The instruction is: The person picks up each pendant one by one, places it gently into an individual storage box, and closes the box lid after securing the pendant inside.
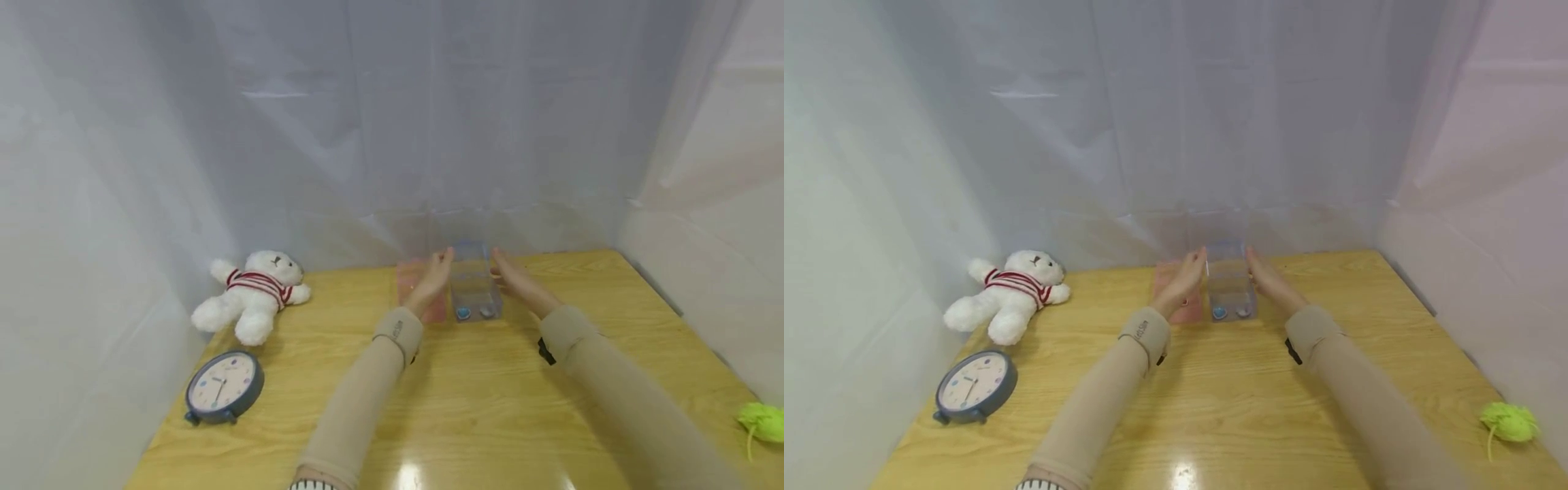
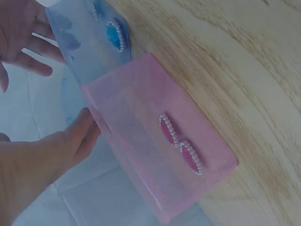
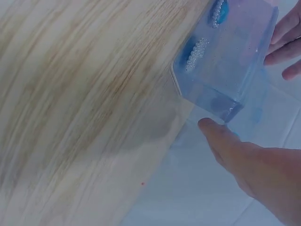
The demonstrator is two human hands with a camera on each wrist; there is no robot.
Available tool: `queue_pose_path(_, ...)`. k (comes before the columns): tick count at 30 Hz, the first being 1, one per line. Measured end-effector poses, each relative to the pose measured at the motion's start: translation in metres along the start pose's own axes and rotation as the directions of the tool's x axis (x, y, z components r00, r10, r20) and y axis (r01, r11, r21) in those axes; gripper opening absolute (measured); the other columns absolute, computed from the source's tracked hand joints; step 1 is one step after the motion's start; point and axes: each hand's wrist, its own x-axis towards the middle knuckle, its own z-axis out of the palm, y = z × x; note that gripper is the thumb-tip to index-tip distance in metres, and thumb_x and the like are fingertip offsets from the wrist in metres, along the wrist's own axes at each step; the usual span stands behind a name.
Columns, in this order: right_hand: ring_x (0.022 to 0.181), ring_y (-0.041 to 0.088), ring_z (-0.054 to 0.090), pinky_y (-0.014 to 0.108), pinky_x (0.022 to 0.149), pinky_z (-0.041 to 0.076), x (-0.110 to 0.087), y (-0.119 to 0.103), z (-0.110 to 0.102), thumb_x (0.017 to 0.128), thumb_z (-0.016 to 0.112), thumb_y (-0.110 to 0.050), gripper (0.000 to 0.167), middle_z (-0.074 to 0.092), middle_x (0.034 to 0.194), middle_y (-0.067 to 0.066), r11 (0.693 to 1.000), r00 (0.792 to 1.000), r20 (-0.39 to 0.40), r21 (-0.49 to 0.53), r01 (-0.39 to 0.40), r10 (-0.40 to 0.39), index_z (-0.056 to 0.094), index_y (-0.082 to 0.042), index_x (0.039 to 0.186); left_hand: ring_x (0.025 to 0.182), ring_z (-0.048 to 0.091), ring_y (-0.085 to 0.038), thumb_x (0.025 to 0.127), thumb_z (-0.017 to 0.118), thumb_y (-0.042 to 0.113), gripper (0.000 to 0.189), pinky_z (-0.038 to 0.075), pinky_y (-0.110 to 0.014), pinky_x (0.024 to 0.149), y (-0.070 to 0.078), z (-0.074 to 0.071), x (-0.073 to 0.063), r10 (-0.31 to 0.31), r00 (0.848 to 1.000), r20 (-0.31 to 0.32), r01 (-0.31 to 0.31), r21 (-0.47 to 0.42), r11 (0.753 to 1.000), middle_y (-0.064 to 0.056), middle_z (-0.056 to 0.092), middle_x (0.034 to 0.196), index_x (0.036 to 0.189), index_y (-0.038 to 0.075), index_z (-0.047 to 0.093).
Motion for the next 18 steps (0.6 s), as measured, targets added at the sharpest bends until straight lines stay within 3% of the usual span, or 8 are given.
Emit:
queue_pose_path(1,0.157,0.059,0.017,0.065,0.133,0.018,0.001,0.000,0.001,0.109,0.009,-0.064,0.086,0.011,0.171,0.038,1.000,1.000,0.001,0.003,-0.009,0.009,-0.015,-0.006,0.167,0.161,0.023,-0.042,0.112,0.026,0.056,0.077,0.021,-0.057,0.135,0.000,0.001,-0.002,-0.014,1.000,0.027,0.014,-0.009,1.000,-0.025,0.021,0.173,0.165,0.001,0.018)
queue_pose_path(4,0.157,0.059,0.016,0.064,0.133,0.018,0.004,0.002,0.005,0.109,0.010,-0.065,0.085,0.010,0.171,0.038,0.999,1.000,-0.012,0.040,-0.020,0.020,-0.012,-0.007,0.168,0.164,0.015,-0.041,0.111,0.027,0.060,0.081,0.016,-0.058,0.136,-0.002,0.004,-0.003,-0.030,0.997,0.072,0.032,-0.022,0.999,-0.023,0.011,0.176,0.167,0.004,0.011)
queue_pose_path(6,0.158,0.059,0.015,0.064,0.133,0.018,0.005,0.002,0.006,0.108,0.014,-0.066,0.087,0.008,0.171,0.038,0.996,0.999,-0.027,0.085,-0.022,0.025,-0.011,-0.007,0.168,0.164,0.014,-0.040,0.109,0.031,0.064,0.085,0.015,-0.059,0.136,-0.003,0.005,-0.003,-0.046,0.997,0.061,0.049,-0.047,0.998,-0.021,0.010,0.177,0.168,0.007,0.010)
queue_pose_path(12,0.157,0.061,0.011,0.067,0.133,0.015,0.007,0.001,0.007,0.108,0.019,-0.066,0.090,0.004,0.171,0.037,0.985,0.999,-0.037,0.170,-0.024,0.031,-0.009,-0.005,0.168,0.164,0.019,-0.038,0.109,0.039,0.061,0.083,0.019,-0.059,0.135,-0.002,0.008,-0.001,-0.031,1.000,0.001,0.031,-0.062,0.998,-0.019,0.015,0.177,0.168,0.010,0.014)
queue_pose_path(15,0.157,0.062,0.009,0.067,0.133,0.013,0.006,0.002,0.006,0.109,0.018,-0.065,0.090,0.003,0.171,0.038,0.982,0.999,-0.035,0.188,-0.013,0.020,-0.008,-0.001,0.167,0.160,0.027,-0.038,0.112,0.038,0.049,0.069,0.025,-0.057,0.134,-0.003,0.010,-0.001,-0.002,1.000,-0.030,0.001,-0.054,0.999,-0.020,0.026,0.172,0.164,0.007,0.024)
queue_pose_path(18,0.158,0.059,0.009,0.065,0.134,0.012,0.004,0.004,0.006,0.112,0.020,-0.057,0.083,0.003,0.170,0.038,0.982,0.999,-0.034,0.189,0.006,0.000,-0.002,0.004,0.164,0.148,0.044,-0.039,0.114,0.038,0.036,0.052,0.039,-0.054,0.126,-0.004,0.014,-0.003,0.036,0.997,-0.065,-0.038,-0.026,0.999,-0.024,0.043,0.158,0.152,0.000,0.037)
